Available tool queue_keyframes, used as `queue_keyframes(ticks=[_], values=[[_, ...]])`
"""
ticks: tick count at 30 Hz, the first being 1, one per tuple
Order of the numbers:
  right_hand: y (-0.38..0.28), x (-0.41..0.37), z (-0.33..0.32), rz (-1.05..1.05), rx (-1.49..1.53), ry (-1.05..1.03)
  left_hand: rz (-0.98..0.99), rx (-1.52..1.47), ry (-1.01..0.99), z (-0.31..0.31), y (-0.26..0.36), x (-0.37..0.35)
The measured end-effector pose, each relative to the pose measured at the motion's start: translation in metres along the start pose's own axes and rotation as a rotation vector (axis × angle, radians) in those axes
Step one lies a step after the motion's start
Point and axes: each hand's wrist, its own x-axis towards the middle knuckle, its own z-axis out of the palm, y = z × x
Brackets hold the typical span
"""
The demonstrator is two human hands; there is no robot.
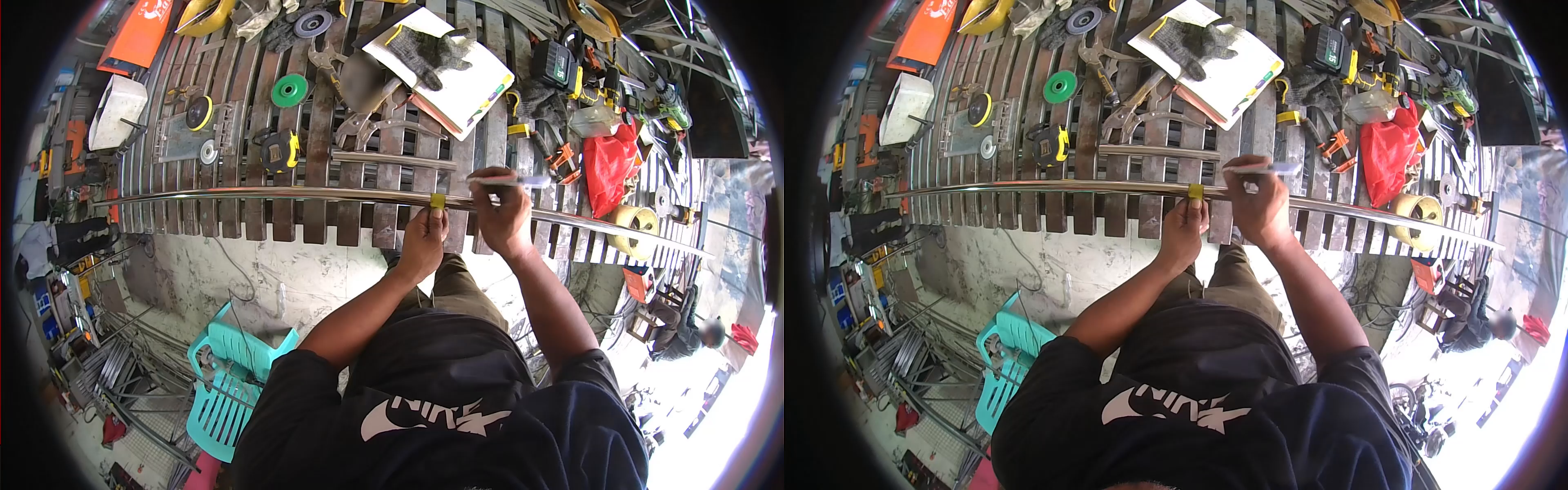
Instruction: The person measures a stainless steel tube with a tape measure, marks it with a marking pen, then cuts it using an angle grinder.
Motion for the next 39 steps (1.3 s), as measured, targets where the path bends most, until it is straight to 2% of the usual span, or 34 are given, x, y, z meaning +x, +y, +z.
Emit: queue_keyframes(ticks=[2,5,8,13,16,19,22,25,29,30,35,39], values=[[0.017,0.011,0.007,0.066,0.003,0.088,-0.014,-0.021,-0.007,0.0,0.003,-0.001],[-0.001,0.044,0.002,0.443,-0.146,-0.133,-0.004,-0.067,-0.008,0.0,-0.006,0.001],[0.048,0.065,0.018,0.495,-0.129,-0.279,0.037,-0.045,0.007,0.001,-0.012,0.002],[0.053,0.085,0.03,0.719,-0.132,-0.472,0.026,-0.078,0.001,0.0,-0.016,0.003],[0.055,0.082,0.043,0.606,-0.306,-0.463,0.018,-0.048,-0.007,-0.002,-0.013,0.003],[0.037,0.08,0.042,0.382,-0.58,-0.529,0.015,-0.027,0.002,-0.001,-0.011,0.002],[0.021,0.086,0.039,0.415,-0.575,-0.7,0.004,-0.059,0.01,0.0,-0.011,0.001],[0.038,0.086,0.048,0.437,-0.554,-0.705,-0.009,-0.064,0.02,0.0,-0.012,0.001],[0.066,0.083,0.054,0.253,-0.568,-0.762,-0.012,-0.077,0.009,0.0,-0.014,0.001],[0.064,0.083,0.055,0.269,-0.589,-0.786,-0.011,-0.082,0.005,0.0,-0.014,0.001],[0.044,0.076,0.053,0.384,-0.606,-0.623,-0.011,-0.09,0.002,0.0,-0.012,0.001],[0.055,0.077,0.048,0.234,-0.727,-0.746,0.012,-0.035,0.008,0.0,-0.008,0.0]])
